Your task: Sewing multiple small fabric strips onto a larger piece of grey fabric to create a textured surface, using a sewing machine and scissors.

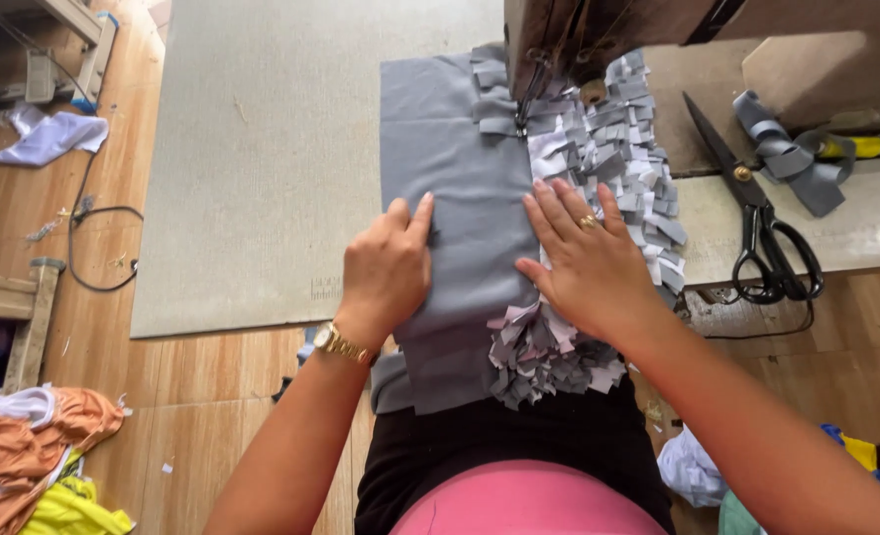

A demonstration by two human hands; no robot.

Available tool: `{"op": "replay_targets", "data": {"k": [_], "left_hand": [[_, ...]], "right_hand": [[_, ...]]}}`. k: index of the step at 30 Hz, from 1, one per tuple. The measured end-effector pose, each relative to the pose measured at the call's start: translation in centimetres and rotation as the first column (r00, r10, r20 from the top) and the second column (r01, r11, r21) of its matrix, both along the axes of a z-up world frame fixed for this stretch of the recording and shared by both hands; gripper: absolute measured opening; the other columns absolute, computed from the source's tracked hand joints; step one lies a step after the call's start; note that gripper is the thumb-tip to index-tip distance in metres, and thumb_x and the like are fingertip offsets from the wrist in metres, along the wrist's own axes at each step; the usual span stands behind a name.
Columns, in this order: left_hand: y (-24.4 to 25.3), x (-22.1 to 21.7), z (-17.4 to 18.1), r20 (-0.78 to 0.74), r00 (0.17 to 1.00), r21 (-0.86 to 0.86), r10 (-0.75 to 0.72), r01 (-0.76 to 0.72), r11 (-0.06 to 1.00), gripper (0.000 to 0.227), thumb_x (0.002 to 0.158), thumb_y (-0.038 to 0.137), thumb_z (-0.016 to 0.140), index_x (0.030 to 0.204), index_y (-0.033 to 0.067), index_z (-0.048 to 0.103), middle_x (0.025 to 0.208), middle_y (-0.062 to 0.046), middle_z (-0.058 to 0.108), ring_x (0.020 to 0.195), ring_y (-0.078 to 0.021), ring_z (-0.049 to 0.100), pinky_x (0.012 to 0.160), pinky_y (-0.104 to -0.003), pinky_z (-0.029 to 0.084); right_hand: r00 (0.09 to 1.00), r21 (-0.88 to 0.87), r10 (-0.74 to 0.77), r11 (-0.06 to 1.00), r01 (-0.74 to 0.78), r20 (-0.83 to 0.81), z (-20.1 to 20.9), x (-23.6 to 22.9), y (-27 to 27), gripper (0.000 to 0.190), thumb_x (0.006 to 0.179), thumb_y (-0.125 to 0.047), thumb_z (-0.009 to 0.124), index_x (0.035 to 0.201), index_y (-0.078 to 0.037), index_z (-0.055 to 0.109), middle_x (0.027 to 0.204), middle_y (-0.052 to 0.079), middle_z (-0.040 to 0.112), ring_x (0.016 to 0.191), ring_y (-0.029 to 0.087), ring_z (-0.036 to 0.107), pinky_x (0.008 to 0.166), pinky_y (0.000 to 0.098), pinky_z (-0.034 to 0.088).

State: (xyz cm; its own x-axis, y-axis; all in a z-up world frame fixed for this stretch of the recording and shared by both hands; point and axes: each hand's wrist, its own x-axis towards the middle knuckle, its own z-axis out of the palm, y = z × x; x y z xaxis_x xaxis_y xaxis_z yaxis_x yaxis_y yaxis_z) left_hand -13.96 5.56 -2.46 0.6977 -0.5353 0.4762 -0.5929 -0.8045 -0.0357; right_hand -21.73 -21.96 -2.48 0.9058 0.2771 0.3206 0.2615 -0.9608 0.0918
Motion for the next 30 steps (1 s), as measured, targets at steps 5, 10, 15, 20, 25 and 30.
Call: {"op": "replay_targets", "data": {"k": [5, 10, 15, 20, 25, 30], "left_hand": [[1.1, 0.4, 1.4, -0.254, 0.961, -0.198, -0.105, 0.054, 0.979, 0.061, 0.094, 0.012, 0.059, 0.155, 0.017, 0.066, 0.101, -0.011, 0.063, 0.077, -0.0373, 0.069, 0.066, -0.05, 0.058], [1.1, 1.6, 4.5, -0.478, 0.591, -0.824, -0.65, -0.044, 0.565, 0.061, 0.102, 0.004, 0.056, 0.16, 0.0211, 0.06, 0.098, -0.003, 0.062, 0.081, -0.0112, 0.057, 0.072, -0.025, 0.05], [-0.3, 0.6, 7.9, -0.327, 0.184, -0.941, -0.927, -0.152, 0.302, 0.06, 0.1, 0.001, 0.053, 0.159, -0.0002, 0.055, 0.092, -0.008, 0.062, 0.07, -0.0071, 0.043, 0.059, -0.019, 0.038], [-0.8, 1.2, 8.1, -0.45, 0.352, -0.882, -0.821, -0.031, 0.47, 0.045, 0.098, -0.001, 0.062, 0.142, 0.0034, 0.071, 0.09, -0.008, 0.07, 0.073, -0.0108, 0.054, 0.066, -0.024, 0.047], [-2.2, 5.7, 7.3, -0.452, 0.604, -0.773, -0.657, 0.103, 0.627, 0.036, 0.096, 0.004, 0.074, 0.13, 0.0139, 0.078, 0.086, -0.005, 0.076, 0.059, -0.0116, 0.058, 0.056, -0.026, 0.047], [-6.2, 10.4, 5.7, -0.488, 0.815, -0.528, -0.311, 0.008, 0.849, 0.022, 0.098, 0.021, 0.073, 0.119, 0.0258, 0.076, 0.091, 0.006, 0.072, 0.081, -0.0159, 0.067, 0.072, -0.038, 0.052]], "right_hand": [[0.992, 0.051, -0.071, 0.996, 0.077, -0.1, 1.9, -1.7, -2.2, 0.072, 0.108, -0.049, 0.058, 0.16, 0.001, 0.055, 0.164, 0.024, 0.054, 0.156, 0.042, 0.047, 0.129, 0.0687, 0.023], [0.966, 0.58, 0.251, 0.797, -0.168, -0.066, 6.9, -0.6, -0.7, 0.055, 0.104, -0.021, 0.071, 0.153, 0.0, 0.059, 0.147, 0.022, 0.061, 0.146, 0.046, 0.056, 0.122, 0.0599, 0.04], [0.766, 0.908, 0.603, -0.156, 0.389, -0.224, 6.6, 0.8, 4.9, 0.061, 0.105, -0.012, 0.066, 0.16, 0.001, 0.04, 0.14, 0.018, 0.063, 0.117, 0.033, 0.076, 0.098, 0.0466, 0.067], [0.825, 0.892, 0.464, -0.142, 0.429, -0.323, 5.0, 2.3, 3.9, 0.025, 0.103, -0.008, 0.073, 0.124, 0.005, 0.07, 0.086, 0.017, 0.076, 0.074, 0.027, 0.082, 0.066, 0.0363, 0.071], [0.906, 0.935, 0.24, 0.151, 0.32, -0.349, 6.8, 6.1, 1.0, 0.013, 0.103, -0.009, 0.081, 0.114, -0.001, 0.078, 0.081, 0.014, 0.079, 0.073, 0.02, 0.082, 0.07, 0.0316, 0.068], [0.874, 0.821, -0.136, 0.3, 0.486, -0.467, 5.5, 11.4, -1.2, 0.008, 0.098, -0.016, 0.082, 0.105, -0.017, 0.086, 0.091, -0.005, 0.082, 0.083, 0.002, 0.072, 0.079, 0.0187, 0.06]]}}
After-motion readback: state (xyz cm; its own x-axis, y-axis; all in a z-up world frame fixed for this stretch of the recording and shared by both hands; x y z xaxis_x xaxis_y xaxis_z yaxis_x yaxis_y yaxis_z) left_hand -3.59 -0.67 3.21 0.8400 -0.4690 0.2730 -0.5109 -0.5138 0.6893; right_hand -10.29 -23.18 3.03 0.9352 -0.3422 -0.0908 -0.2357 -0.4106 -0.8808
